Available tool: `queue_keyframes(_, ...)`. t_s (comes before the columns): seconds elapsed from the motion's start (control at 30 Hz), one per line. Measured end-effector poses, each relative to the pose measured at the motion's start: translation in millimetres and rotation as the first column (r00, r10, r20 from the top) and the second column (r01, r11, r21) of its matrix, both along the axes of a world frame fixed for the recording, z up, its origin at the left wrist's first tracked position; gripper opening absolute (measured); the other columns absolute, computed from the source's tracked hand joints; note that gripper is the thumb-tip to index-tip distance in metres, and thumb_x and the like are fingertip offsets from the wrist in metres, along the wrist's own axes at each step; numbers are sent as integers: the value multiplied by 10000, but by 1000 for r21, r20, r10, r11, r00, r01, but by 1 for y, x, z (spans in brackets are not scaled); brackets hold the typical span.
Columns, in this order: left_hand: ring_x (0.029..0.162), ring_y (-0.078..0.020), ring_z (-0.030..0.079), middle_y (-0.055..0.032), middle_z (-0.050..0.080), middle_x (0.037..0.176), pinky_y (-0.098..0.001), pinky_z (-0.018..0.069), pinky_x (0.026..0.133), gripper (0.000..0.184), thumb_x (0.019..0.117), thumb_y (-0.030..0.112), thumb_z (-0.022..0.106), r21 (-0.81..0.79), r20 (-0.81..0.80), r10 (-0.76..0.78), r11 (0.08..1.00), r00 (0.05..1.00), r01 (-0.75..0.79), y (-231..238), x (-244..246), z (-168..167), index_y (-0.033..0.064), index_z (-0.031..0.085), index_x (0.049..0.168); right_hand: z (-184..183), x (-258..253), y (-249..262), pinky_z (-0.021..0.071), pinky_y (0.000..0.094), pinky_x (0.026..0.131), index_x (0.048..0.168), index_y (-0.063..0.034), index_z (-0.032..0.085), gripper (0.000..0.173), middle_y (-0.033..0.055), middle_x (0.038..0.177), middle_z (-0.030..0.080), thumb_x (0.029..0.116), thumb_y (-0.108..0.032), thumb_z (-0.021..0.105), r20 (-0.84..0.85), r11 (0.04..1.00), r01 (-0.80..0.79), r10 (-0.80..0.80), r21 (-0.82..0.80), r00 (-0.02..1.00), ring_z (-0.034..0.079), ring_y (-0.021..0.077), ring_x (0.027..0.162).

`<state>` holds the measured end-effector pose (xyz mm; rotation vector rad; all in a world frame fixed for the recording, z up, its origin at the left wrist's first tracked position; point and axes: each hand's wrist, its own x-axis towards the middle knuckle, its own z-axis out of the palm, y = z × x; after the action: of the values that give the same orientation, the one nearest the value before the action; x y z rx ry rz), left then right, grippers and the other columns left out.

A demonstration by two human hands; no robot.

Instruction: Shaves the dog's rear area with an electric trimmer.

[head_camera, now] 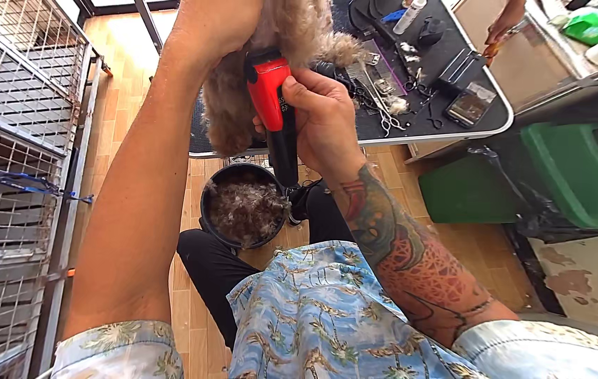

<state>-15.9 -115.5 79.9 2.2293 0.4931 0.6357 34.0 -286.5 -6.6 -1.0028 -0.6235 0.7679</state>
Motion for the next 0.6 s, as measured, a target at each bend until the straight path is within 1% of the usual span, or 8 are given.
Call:
queue_keyframes(0.07, 544, -25, 522, 47, 525, 621, -207, 442, 521, 254, 986, 84, 567, 4, 9, 0, 1000, 1000, 0, -1, -1, 0, 134, 578, 737, 1, -2, 0, 654, 473, 724, 1215, 42, 622, 305, 198, 942, 705, 1094, -141, 409, -57, 1000, -22, 22, 0, 998, 736, 293, 776)
queue_keyframes(0.2, 547, -27, 531, 44, 533, 621, -205, 444, 515, 256, 983, 76, 569, -12, 35, -1, 1000, 999, 1, 1, -2, -3, 133, 580, 734, 1, -4, 1, 646, 488, 732, 1250, 23, 593, 354, 213, 958, 698, 1110, -202, 358, -235, 997, -78, 79, 13, 969, 733, 313, 789)
queue_keyframes(0.3, 577, -36, 558, 35, 552, 643, -225, 471, 543, 247, 997, 115, 571, -10, 5, 19, 1000, 1000, -19, 0, -2, -3, 126, 595, 751, 0, -6, 2, 640, 487, 729, 1234, 11, 580, 367, 220, 986, 687, 1108, -234, 338, -354, 995, -99, 104, 33, 929, 726, 319, 804)
queue_keyframes(0.37, 561, -40, 535, 32, 540, 637, -231, 445, 523, 257, 1003, 136, 576, 7, -17, 37, 999, 999, -37, 0, -2, -2, 127, 592, 747, -2, -5, 3, 631, 476, 729, 1220, -6, 571, 382, 216, 1020, 679, 1110, -261, 308, -412, 989, -128, 146, 71, 899, 718, 313, 824)
queue_keyframes(0.4, 537, -42, 507, 33, 526, 621, -228, 413, 502, 275, 1005, 140, 578, 14, -26, 51, 999, 998, -51, -2, -3, -2, 132, 581, 730, -4, -3, 3, 626, 472, 729, 1218, -13, 565, 394, 217, 1042, 672, 1110, -277, 293, -443, 982, -151, 184, 109, 877, 713, 311, 834)
queue_keyframes(0.47, 518, -39, 490, 34, 519, 608, -219, 392, 484, 285, 1004, 142, 579, 16, -34, 57, 998, 998, -57, -2, -3, -1, 134, 575, 719, -7, 0, 4, 617, 460, 719, 1238, -21, 556, 428, 222, 1083, 662, 1107, -311, 269, -482, 967, -188, 248, 171, 840, 704, 308, 837)
queue_keyframes(0.53, 529, -43, 502, 31, 524, 616, -227, 408, 496, 280, 1004, 154, 587, 15, -32, 57, 998, 998, -57, -1, -3, -1, 133, 581, 725, -7, 3, 5, 608, 442, 712, 1236, -42, 552, 447, 215, 1096, 657, 1099, -345, 252, -513, 950, -224, 307, 218, 802, 697, 297, 835)
queue_keyframes(0.6, 577, -48, 547, 30, 545, 642, -248, 459, 544, 257, 1000, 162, 592, 24, -19, 40, 999, 999, -39, 0, -2, -2, 129, 602, 745, -9, 6, 6, 598, 419, 694, 1239, -48, 543, 455, 209, 1101, 641, 1089, -362, 251, -547, 921, -260, 382, 288, 745, 685, 286, 823)
